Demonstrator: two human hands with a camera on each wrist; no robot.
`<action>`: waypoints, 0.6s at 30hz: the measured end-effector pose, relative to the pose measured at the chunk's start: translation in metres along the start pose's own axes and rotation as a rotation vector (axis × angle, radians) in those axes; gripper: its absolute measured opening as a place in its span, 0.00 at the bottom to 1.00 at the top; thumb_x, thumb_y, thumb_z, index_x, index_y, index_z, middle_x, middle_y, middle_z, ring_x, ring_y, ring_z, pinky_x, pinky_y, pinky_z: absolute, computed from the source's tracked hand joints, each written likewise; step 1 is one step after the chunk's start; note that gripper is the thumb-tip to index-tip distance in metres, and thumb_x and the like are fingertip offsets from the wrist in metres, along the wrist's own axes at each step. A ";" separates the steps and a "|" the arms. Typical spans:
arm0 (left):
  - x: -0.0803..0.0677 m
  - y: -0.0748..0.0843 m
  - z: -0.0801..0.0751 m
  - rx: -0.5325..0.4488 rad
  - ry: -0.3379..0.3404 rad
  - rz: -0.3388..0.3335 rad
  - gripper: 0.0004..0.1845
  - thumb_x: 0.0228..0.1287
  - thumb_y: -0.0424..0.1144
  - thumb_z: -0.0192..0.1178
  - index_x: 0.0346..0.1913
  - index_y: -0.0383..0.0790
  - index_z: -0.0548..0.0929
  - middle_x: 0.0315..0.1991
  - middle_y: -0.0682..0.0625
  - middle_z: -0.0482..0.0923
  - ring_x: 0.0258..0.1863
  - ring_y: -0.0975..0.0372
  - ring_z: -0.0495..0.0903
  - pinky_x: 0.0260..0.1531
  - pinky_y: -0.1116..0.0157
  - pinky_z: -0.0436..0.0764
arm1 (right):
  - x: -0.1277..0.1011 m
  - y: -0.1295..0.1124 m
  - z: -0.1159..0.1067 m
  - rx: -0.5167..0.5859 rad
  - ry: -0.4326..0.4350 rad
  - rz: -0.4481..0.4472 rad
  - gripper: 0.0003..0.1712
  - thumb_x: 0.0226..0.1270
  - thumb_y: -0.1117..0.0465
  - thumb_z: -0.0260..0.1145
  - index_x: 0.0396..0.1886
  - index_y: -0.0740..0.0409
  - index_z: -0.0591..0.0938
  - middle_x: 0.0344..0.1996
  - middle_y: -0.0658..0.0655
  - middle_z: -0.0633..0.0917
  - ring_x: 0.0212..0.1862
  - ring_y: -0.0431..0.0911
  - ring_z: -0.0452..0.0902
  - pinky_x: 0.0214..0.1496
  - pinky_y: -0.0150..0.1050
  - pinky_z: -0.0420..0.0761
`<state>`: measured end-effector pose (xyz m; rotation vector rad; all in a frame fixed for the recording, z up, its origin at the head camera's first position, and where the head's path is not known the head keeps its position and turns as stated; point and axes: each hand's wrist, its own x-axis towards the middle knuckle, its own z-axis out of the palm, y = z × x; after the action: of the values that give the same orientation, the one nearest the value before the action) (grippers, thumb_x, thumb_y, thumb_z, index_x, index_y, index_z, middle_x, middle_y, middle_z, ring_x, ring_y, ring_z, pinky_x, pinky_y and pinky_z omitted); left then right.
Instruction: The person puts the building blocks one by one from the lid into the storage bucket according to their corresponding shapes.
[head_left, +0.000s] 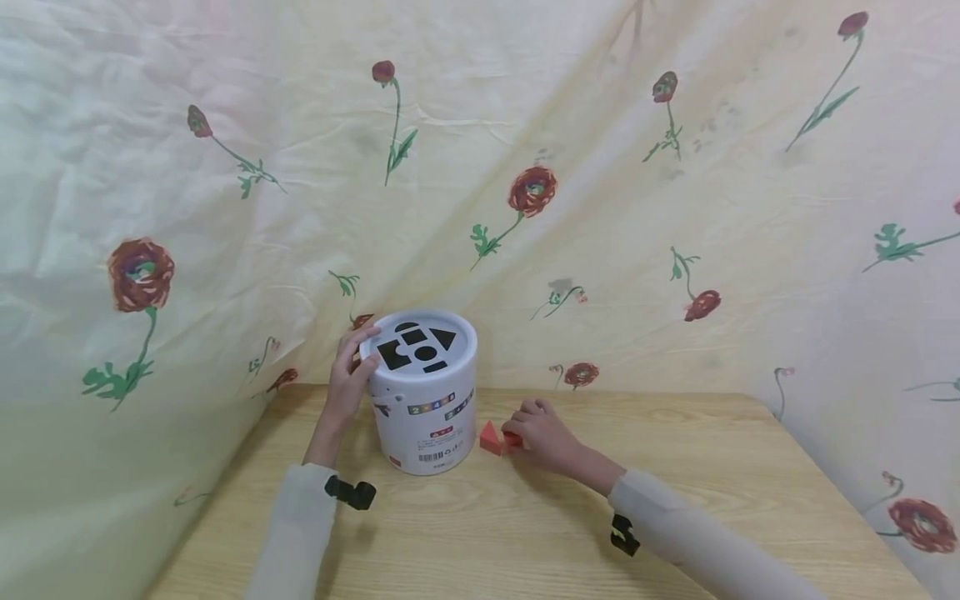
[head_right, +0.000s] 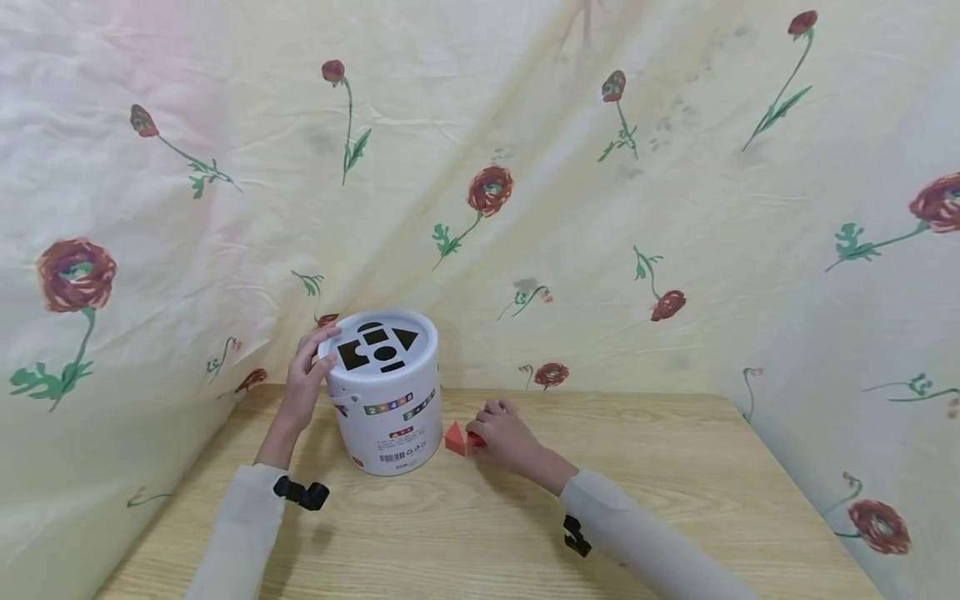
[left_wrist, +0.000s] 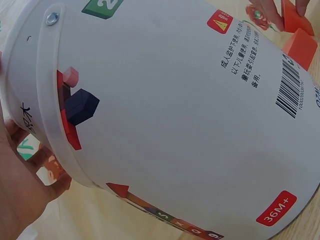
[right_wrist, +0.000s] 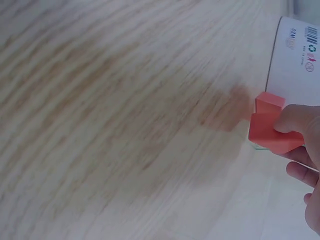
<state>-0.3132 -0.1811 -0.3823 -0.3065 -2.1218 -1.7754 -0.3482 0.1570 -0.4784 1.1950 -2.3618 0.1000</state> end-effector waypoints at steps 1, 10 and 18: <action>0.000 0.000 0.000 -0.004 0.000 0.004 0.29 0.71 0.37 0.49 0.73 0.34 0.68 0.80 0.43 0.53 0.77 0.48 0.54 0.76 0.41 0.57 | -0.001 0.000 -0.002 0.003 0.003 0.003 0.13 0.52 0.60 0.80 0.37 0.53 0.88 0.31 0.48 0.87 0.38 0.44 0.68 0.48 0.48 0.72; 0.002 0.000 -0.001 -0.003 0.003 0.010 0.28 0.71 0.37 0.50 0.72 0.34 0.69 0.79 0.43 0.55 0.77 0.49 0.55 0.76 0.43 0.57 | 0.002 0.002 -0.028 0.053 0.097 0.101 0.21 0.50 0.69 0.80 0.47 0.59 0.89 0.41 0.55 0.89 0.45 0.51 0.76 0.53 0.57 0.76; 0.000 0.002 -0.001 0.000 0.002 -0.005 0.28 0.72 0.38 0.50 0.73 0.36 0.69 0.80 0.44 0.54 0.78 0.49 0.54 0.77 0.42 0.56 | 0.018 0.003 -0.058 0.182 0.331 0.160 0.23 0.52 0.72 0.78 0.51 0.61 0.87 0.44 0.58 0.88 0.47 0.54 0.74 0.49 0.53 0.70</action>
<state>-0.3121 -0.1812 -0.3805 -0.2993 -2.1232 -1.7780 -0.3373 0.1618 -0.4184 0.9787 -2.1827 0.5347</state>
